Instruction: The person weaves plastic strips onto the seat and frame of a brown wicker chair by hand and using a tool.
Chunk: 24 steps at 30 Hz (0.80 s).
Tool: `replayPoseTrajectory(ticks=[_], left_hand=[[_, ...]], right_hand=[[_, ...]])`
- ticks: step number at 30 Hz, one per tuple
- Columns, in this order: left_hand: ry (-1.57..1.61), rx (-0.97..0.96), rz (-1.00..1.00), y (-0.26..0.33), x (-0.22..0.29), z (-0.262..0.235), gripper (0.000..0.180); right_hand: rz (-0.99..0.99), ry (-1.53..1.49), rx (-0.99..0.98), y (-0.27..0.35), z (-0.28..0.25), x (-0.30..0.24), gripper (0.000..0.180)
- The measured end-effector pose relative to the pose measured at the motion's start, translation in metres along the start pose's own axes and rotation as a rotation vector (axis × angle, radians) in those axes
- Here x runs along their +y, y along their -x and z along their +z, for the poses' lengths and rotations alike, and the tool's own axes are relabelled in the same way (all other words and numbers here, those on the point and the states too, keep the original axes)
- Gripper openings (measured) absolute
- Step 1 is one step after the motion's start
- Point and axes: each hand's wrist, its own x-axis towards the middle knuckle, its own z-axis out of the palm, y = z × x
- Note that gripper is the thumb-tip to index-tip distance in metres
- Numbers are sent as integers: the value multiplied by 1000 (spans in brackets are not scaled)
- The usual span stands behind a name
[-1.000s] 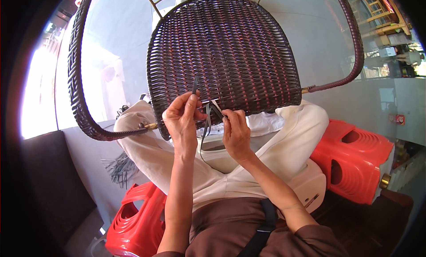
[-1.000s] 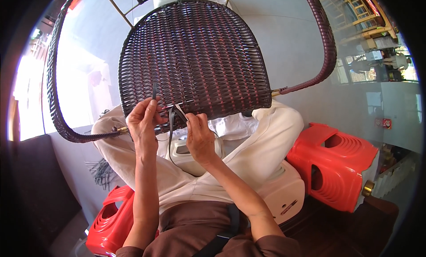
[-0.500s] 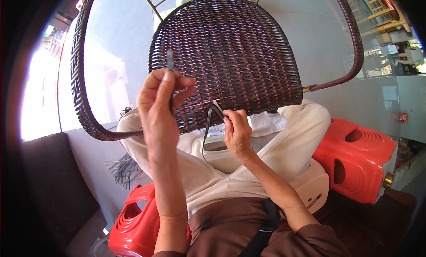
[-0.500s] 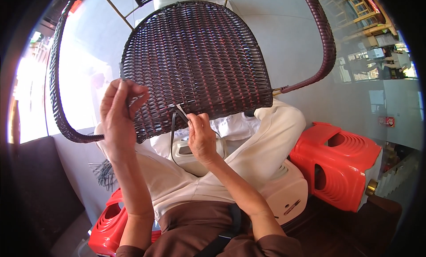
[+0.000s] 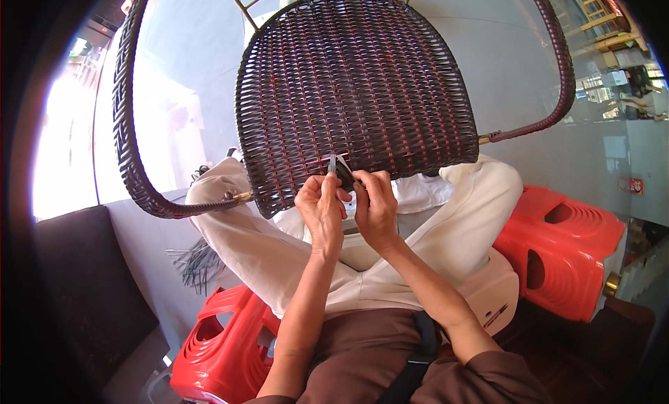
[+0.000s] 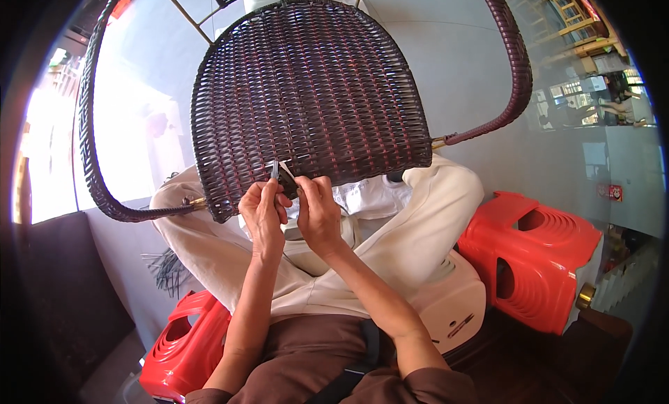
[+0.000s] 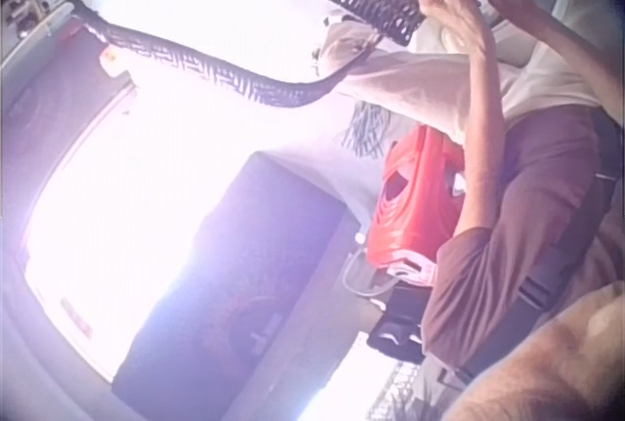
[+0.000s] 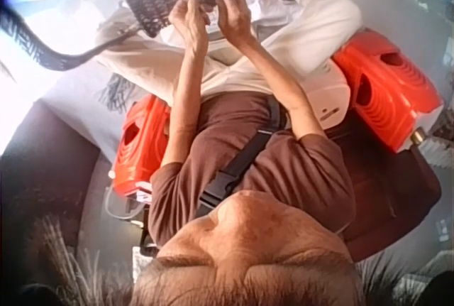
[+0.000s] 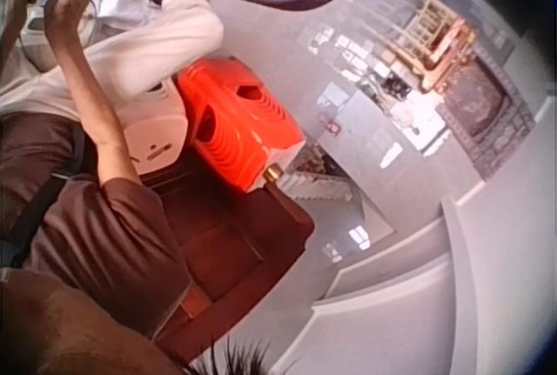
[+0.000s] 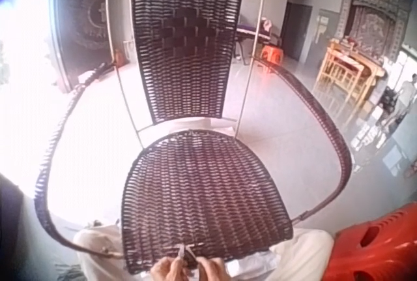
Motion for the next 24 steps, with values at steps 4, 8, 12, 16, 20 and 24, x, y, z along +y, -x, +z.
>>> replayPoseTrajectory(ticks=[4, 8, 12, 16, 20, 24], left_hand=[[45, 73, -17, -1, -2, 2, 22], [54, 93, -22, 0, 0, 3, 21], [62, 91, -43, -1, 8, 4, 21], [77, 80, -35, -4, 10, 6, 21], [64, 81, 0, -4, 5, 7, 22], [24, 57, 27, -5, 2, 7, 24]], right_hand=[[-12, 3, -1, -1, 0, 0, 20], [-15, -5, 3, -1, 0, 0, 20], [-29, -18, 5, -1, 0, 1, 21], [-35, -12, 6, 0, 1, 3, 21], [-37, -6, 8, 0, 2, 3, 22], [-30, 1, 9, 0, 1, 4, 23]])
